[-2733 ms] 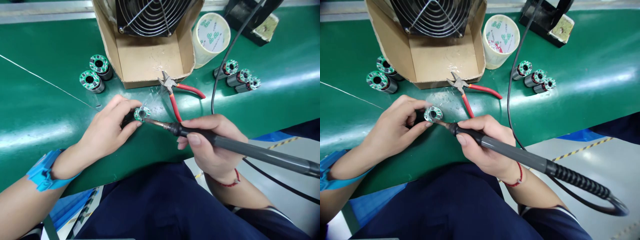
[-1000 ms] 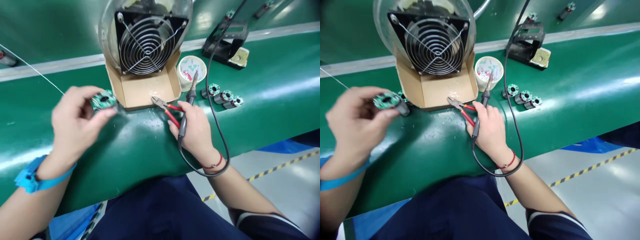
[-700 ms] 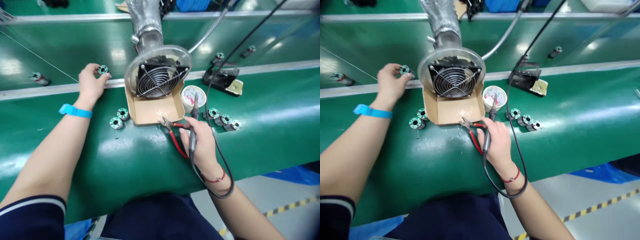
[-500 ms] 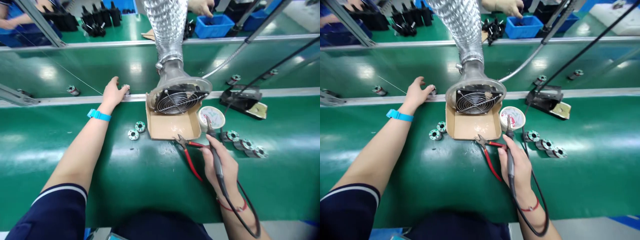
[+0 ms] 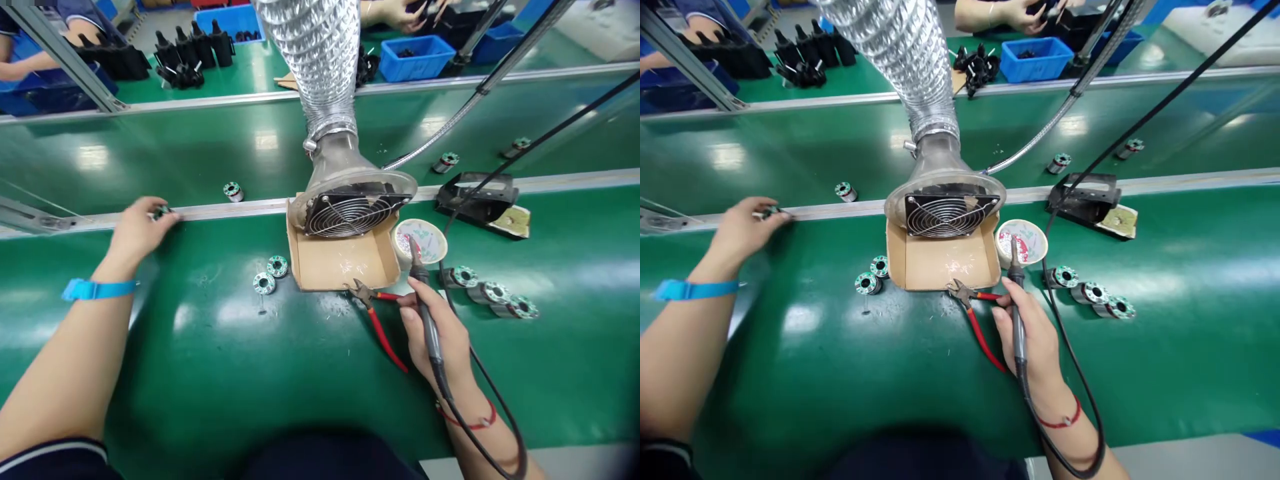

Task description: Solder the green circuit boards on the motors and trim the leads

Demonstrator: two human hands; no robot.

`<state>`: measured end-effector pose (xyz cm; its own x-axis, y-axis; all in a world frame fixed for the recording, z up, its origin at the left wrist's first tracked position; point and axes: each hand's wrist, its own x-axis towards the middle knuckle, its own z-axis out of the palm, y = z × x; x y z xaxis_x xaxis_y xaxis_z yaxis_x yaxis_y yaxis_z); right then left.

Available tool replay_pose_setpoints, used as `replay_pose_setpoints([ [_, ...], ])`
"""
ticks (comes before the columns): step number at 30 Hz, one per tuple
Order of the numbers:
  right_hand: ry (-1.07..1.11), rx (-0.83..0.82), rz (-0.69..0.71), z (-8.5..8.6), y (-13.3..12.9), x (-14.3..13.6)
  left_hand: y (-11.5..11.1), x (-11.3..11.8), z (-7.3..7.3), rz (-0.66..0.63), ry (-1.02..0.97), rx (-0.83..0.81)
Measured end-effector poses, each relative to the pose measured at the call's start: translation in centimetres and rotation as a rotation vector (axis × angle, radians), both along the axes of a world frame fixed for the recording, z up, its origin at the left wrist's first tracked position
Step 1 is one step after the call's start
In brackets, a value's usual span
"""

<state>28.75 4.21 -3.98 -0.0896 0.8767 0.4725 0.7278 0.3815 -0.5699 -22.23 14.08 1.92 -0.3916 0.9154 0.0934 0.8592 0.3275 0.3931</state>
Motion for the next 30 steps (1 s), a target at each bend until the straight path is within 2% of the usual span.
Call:
replay_pose_setpoints([
  [3,0.021,-0.035,-0.059,-0.2,-0.2,0.1,-3.5,4.1,-0.8,-0.192,0.006,-0.085],
  [5,0.042,-0.056,-0.096,-0.2,-0.5,0.2,-5.9,5.9,-1.0,-0.281,-0.008,-0.138],
  [8,0.073,-0.071,-0.138,0.2,-1.1,0.1,-8.8,7.1,-1.3,-0.424,-0.087,-0.197],
  [10,0.099,-0.051,-0.154,0.6,-1.6,-0.2,-10.0,7.5,-1.7,-0.497,-0.146,-0.179],
  [12,0.125,0.017,-0.131,1.2,-2.2,-0.6,-10.9,8.4,-2.2,-0.488,-0.166,-0.122],
  [17,0.160,0.222,0.058,2.4,-3.1,-1.9,-11.4,12.2,-2.7,-0.320,-0.114,-0.108],
  [20,0.163,0.246,0.118,3.0,-3.5,-2.4,-10.9,13.6,-2.5,-0.248,-0.151,-0.054],
  [23,0.167,0.236,0.144,3.3,-4.0,-2.5,-10.5,13.9,-2.3,-0.209,-0.267,-0.017],
  [25,0.195,0.224,0.157,3.3,-4.4,-2.3,-10.7,14.1,-2.3,-0.185,-0.383,0.063],
  [28,0.276,0.164,0.194,3.4,-4.9,-2.2,-12.1,15.2,-1.7,-0.208,-0.734,0.200],
  [30,0.351,0.084,0.263,3.7,-5.2,-2.5,-13.3,16.6,-1.0,-0.317,-0.928,0.113],
])
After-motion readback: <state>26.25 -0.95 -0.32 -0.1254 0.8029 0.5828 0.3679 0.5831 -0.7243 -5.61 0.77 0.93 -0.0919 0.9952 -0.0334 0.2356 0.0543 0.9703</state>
